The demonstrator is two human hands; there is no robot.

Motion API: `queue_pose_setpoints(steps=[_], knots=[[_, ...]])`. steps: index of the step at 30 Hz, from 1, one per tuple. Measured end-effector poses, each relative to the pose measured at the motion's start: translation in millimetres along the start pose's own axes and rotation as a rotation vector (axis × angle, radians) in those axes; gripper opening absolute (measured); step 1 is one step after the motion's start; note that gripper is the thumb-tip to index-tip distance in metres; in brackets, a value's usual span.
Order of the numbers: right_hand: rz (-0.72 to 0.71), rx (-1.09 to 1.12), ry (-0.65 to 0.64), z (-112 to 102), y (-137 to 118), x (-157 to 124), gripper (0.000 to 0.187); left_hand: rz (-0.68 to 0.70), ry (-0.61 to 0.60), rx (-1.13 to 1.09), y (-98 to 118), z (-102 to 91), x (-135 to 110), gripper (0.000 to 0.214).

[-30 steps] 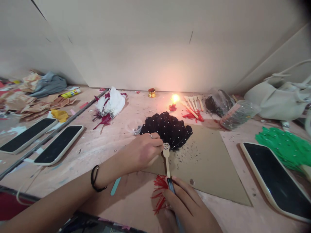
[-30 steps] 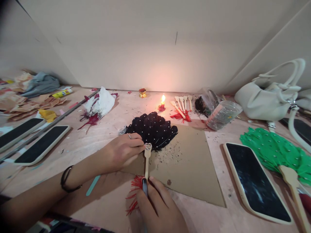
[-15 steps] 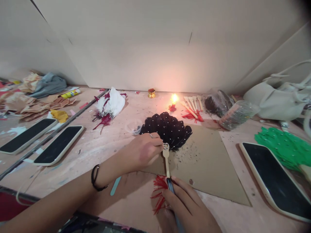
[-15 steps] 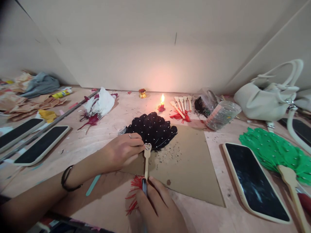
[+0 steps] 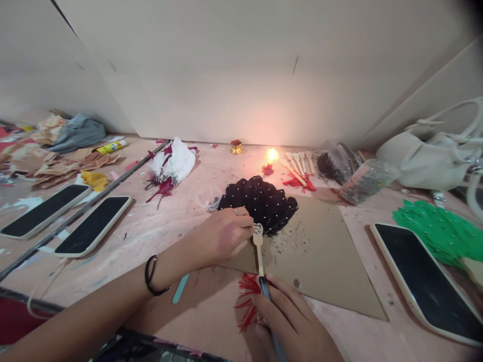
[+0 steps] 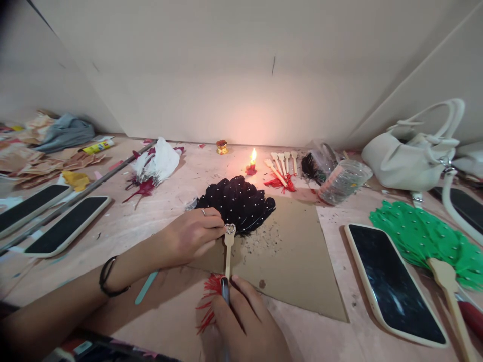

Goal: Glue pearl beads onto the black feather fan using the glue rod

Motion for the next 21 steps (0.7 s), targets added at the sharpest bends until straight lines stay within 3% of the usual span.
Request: queue_pose_setpoints(steps=[8, 15, 21], knots=[[-0.002, -0.015, -0.024, 3.3, 0.0, -0.2, 0.038, 0.008, 0.014, -0.022, -0.6, 0.9, -0.8, 0.023], [-0.018, -0.026, -0.015, 7.6, 0.1, -4.2, 0.037, 0.034, -0.048, 0.018, -2.4, 2.8, -3.3, 0.022], [-0.023, -0.023, -0.002, 7.9, 1.5, -3.6, 0.036, 0.034, 0.025, 0.024, -3.0, 3.5, -6.7, 0.021]])
Point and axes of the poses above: each hand's wrist, its own x-axis towards the middle knuckle, its own z-axis out of the palm, y = z × x, the point moved 5 cm from there along x, towards the middle knuckle, and after that the axes turned 3 degrees about -x, right-handed, at the moved point
